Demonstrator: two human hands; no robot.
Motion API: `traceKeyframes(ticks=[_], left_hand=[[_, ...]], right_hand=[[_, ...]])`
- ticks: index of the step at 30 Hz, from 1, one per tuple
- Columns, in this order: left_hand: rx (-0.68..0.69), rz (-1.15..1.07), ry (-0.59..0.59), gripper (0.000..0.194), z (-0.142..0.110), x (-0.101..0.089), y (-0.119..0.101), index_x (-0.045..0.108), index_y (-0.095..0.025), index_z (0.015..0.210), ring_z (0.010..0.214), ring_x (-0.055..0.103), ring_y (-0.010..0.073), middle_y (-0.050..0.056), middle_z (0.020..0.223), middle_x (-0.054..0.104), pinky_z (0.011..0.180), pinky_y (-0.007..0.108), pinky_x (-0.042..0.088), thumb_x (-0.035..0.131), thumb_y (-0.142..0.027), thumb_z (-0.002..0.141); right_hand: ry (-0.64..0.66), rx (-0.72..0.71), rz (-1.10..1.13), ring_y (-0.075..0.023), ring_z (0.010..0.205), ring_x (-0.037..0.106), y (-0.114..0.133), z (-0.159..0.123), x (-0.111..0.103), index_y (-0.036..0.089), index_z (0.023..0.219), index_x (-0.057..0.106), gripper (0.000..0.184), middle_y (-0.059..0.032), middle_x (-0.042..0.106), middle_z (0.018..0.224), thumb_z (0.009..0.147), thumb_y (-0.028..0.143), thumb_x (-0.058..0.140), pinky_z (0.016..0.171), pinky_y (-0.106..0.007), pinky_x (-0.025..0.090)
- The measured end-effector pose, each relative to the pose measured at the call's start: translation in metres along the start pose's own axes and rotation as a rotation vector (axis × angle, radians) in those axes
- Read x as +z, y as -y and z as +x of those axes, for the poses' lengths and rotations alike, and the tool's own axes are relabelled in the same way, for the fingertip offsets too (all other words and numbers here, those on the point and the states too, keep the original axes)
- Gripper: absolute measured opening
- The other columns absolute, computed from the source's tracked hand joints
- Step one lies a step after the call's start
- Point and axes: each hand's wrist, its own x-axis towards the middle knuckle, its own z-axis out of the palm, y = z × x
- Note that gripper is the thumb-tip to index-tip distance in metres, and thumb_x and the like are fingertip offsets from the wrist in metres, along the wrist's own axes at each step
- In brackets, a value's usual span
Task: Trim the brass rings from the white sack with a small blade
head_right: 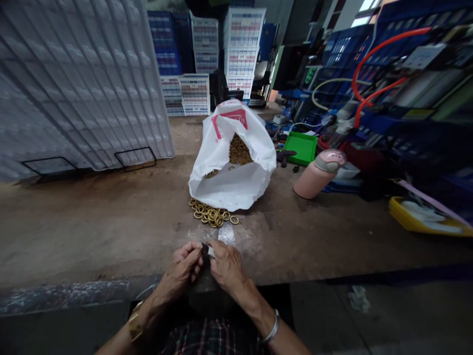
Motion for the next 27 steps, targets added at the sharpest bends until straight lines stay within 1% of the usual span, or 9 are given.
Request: traceKeyframes(ticks=[2, 5, 10, 18, 23, 27], left_hand=[[-0.002, -0.005, -0.005, 0.041, 0.0, 0.0, 0.0, 0.049, -0.016, 0.079, 0.042, 0.038, 0.0042, -0.005, 0.06, 0.05, 0.037, 0.015, 0.028, 0.057, -0.056, 0.072], [-0.019, -0.01, -0.021, 0.041, -0.001, 0.001, -0.003, 0.05, -0.016, 0.079, 0.042, 0.038, 0.0042, -0.005, 0.06, 0.05, 0.037, 0.015, 0.028, 0.058, -0.055, 0.07], [-0.024, 0.006, -0.039, 0.041, -0.003, 0.003, -0.005, 0.049, -0.016, 0.08, 0.043, 0.039, 0.0045, -0.005, 0.061, 0.049, 0.037, 0.015, 0.027, 0.056, -0.056, 0.07], [0.004, 0.01, -0.037, 0.04, -0.003, 0.001, 0.0, 0.048, -0.017, 0.078, 0.042, 0.038, 0.0048, -0.005, 0.06, 0.049, 0.037, 0.015, 0.027, 0.055, -0.056, 0.072], [0.009, 0.039, -0.055, 0.041, -0.004, 0.003, -0.002, 0.048, -0.017, 0.078, 0.043, 0.038, 0.0048, -0.005, 0.059, 0.049, 0.037, 0.015, 0.028, 0.054, -0.056, 0.072], [-0.003, 0.064, -0.09, 0.042, -0.006, 0.006, -0.004, 0.047, -0.017, 0.076, 0.041, 0.037, 0.0048, -0.005, 0.057, 0.048, 0.036, 0.016, 0.027, 0.052, -0.058, 0.07]], right_hand=[[0.068, -0.003, -0.111, -0.0149, 0.071, 0.058, 0.003, -0.003, -0.002, 0.018, 0.086, 0.059, 0.027, -0.0049, 0.066, 0.08, 0.07, 0.006, 0.041, 0.064, -0.024, 0.036], [0.116, 0.031, -0.164, -0.0149, 0.074, 0.059, 0.008, -0.004, -0.004, 0.018, 0.089, 0.059, 0.028, -0.005, 0.067, 0.084, 0.072, 0.005, 0.04, 0.064, -0.024, 0.035], [0.13, 0.042, -0.186, -0.0164, 0.076, 0.06, 0.009, -0.003, -0.003, 0.018, 0.094, 0.058, 0.028, -0.0054, 0.068, 0.087, 0.075, 0.007, 0.04, 0.064, -0.026, 0.033], [0.141, 0.082, -0.279, -0.0188, 0.076, 0.061, 0.012, -0.002, -0.001, 0.018, 0.097, 0.058, 0.026, -0.0059, 0.068, 0.092, 0.081, 0.01, 0.039, 0.062, -0.029, 0.03], [0.135, 0.087, -0.28, -0.0195, 0.08, 0.061, 0.014, -0.004, 0.0, 0.019, 0.098, 0.058, 0.028, -0.0055, 0.067, 0.093, 0.08, 0.008, 0.039, 0.064, -0.03, 0.031], [0.146, 0.105, -0.307, -0.0184, 0.078, 0.061, 0.015, -0.004, 0.0, 0.018, 0.098, 0.058, 0.032, -0.0061, 0.067, 0.093, 0.076, 0.005, 0.039, 0.062, -0.029, 0.031]])
